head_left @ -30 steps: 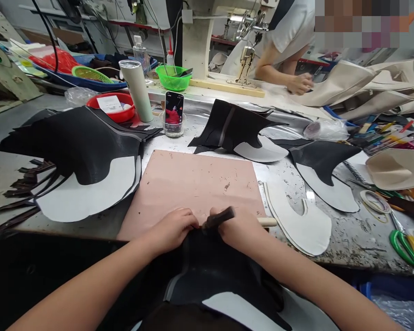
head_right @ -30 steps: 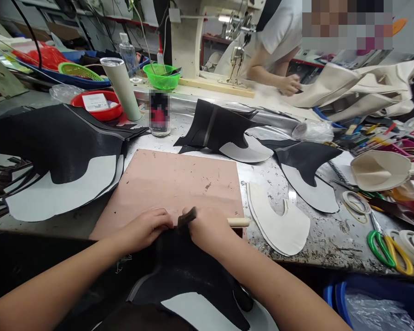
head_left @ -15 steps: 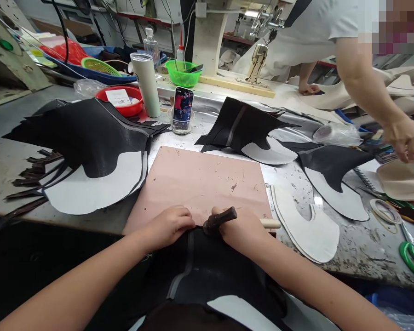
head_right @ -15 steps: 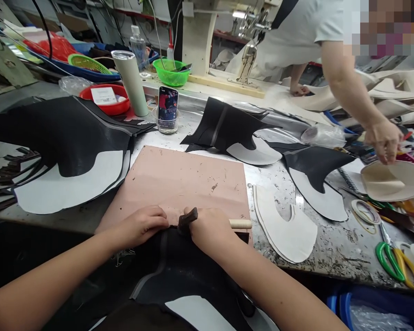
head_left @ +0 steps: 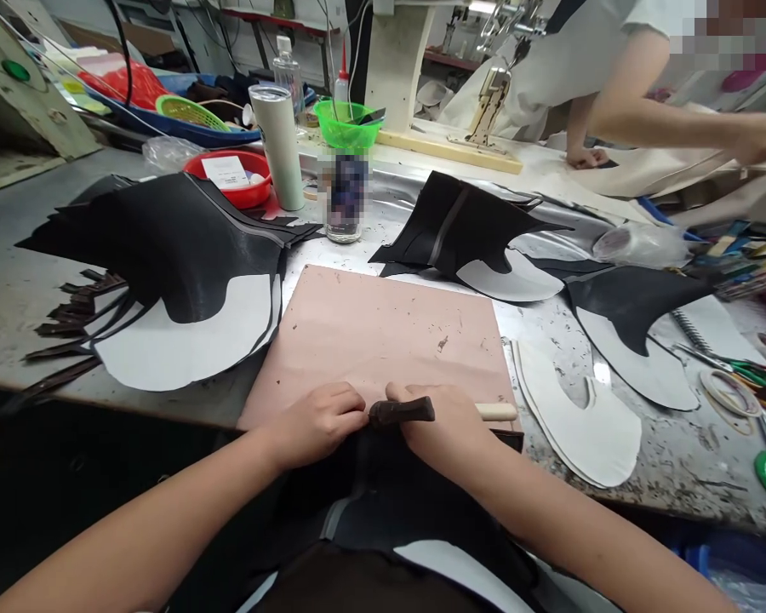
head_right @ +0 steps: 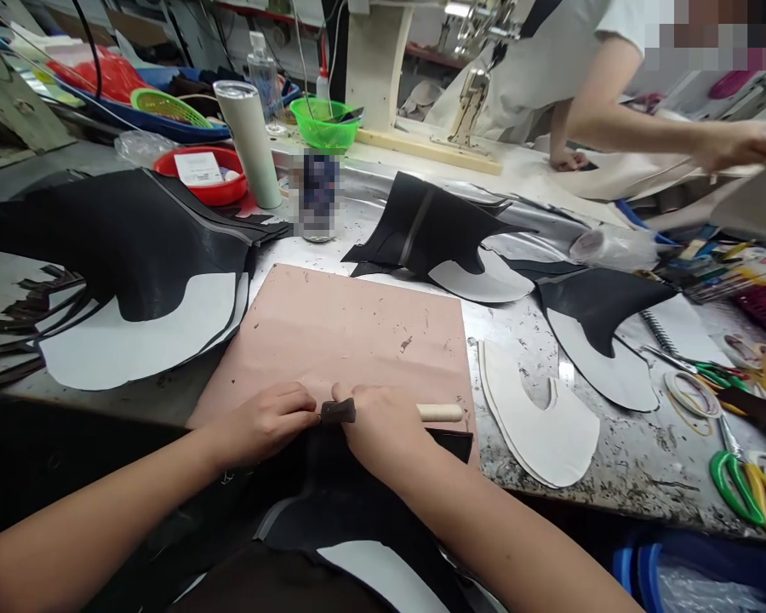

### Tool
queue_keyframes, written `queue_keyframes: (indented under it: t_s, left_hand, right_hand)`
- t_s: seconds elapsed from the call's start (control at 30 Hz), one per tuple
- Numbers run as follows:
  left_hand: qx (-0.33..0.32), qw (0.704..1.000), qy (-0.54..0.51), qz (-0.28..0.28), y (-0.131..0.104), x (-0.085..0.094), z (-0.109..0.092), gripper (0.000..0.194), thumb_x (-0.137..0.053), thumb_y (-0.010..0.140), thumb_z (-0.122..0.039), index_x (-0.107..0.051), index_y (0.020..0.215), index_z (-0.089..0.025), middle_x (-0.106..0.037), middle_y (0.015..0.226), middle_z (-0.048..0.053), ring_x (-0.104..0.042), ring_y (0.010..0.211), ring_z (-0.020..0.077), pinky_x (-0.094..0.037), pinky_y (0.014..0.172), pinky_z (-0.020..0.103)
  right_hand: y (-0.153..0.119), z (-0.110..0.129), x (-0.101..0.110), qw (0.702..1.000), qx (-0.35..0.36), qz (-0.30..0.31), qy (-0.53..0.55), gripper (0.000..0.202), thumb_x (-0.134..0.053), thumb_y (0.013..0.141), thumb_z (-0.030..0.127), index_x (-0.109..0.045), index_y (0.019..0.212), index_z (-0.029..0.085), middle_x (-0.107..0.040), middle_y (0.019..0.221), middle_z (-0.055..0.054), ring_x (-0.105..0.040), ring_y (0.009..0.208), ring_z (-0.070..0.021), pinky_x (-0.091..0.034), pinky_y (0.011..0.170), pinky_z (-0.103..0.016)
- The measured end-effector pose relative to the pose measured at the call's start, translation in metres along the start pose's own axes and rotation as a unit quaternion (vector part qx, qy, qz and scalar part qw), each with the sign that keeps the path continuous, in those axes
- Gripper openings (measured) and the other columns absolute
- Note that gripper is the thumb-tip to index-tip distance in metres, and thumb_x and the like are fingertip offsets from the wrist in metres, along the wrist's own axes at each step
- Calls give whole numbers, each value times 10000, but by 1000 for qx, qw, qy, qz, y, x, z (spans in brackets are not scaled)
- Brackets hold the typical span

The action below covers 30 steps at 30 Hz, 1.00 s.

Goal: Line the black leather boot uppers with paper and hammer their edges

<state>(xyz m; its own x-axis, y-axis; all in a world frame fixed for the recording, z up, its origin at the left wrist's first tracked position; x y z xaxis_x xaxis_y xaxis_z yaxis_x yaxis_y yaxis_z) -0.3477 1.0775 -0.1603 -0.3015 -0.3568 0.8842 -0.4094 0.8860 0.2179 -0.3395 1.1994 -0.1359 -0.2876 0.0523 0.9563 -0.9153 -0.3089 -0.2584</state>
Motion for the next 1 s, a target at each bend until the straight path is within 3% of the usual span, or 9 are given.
queue_keyframes:
  t_s: [0.17,0.23,0.37,0.47,0.57,0.73,0.87,1.0]
  left_hand:
    - [91,992,-77,-32,-5,4,15,97,-486,833,-158,-577,803,-170,-570,795,38,-503,769,156,-412,704,264]
    - [74,993,-75,-44,-6,4,11,144,-449,840,-115,-575,796,-169,-566,774,32,-498,742,145,-409,685,255]
    - [16,995,38,-93,-11,5,-2,191,-406,861,-104,-583,824,-164,-573,789,50,-475,737,161,-397,681,286]
    - [-2,993,70,-96,-13,2,-6,206,-396,852,-70,-581,807,-151,-572,769,52,-469,729,164,-399,674,285]
    - [1,994,56,-94,-13,2,-6,205,-397,845,-55,-579,815,-146,-568,764,50,-470,718,157,-405,664,270]
    - [35,996,37,-73,-11,6,1,145,-449,843,-117,-576,781,-146,-566,758,52,-484,720,167,-417,675,288]
    - [82,994,-59,-40,-13,11,13,39,-550,791,-121,-569,771,-149,-580,743,26,-513,724,147,-433,678,256]
    - [20,995,-68,-68,-18,13,8,158,-445,835,-83,-586,813,-150,-598,757,44,-517,733,145,-435,676,254]
  right_hand:
    - [1,0,0,1000,6,-1,12,158,-438,749,107,-547,800,209,-590,621,5,-486,514,-127,-165,459,-260]
    - [-2,-6,8,999,-15,-10,43,167,-451,738,97,-556,797,213,-587,621,10,-490,527,-125,-181,460,-249]
    - [-7,-15,28,988,-70,-78,111,219,-390,808,110,-545,920,216,-603,735,0,-521,618,-127,-261,505,-225]
    - [-5,-6,21,994,-37,-23,100,188,-451,762,92,-555,869,206,-587,699,5,-500,589,-122,-255,491,-224]
    - [-4,1,14,998,-13,27,59,172,-501,683,52,-563,751,197,-553,613,14,-458,529,-111,-204,462,-234]
    - [-1,3,8,999,-27,1,40,164,-440,767,115,-548,852,204,-563,639,11,-432,517,-106,-184,467,-238]
    - [3,7,-5,1000,-21,17,5,160,-450,738,114,-548,825,205,-555,599,8,-426,495,-113,-155,451,-249]
    - [0,10,4,1000,-9,6,2,155,-454,728,101,-544,776,217,-561,590,17,-436,489,-111,-152,454,-249]
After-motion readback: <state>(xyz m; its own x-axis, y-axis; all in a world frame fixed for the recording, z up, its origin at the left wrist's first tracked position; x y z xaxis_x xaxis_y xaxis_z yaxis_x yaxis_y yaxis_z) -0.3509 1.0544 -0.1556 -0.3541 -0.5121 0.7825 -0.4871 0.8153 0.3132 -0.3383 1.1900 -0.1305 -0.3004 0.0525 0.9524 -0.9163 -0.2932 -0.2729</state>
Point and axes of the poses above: each hand's wrist, its own y-axis towards the middle knuckle, its own x-axis out of the back of the hand, z = x × y, the point moved 6 cm from there along y, towards the middle knuckle
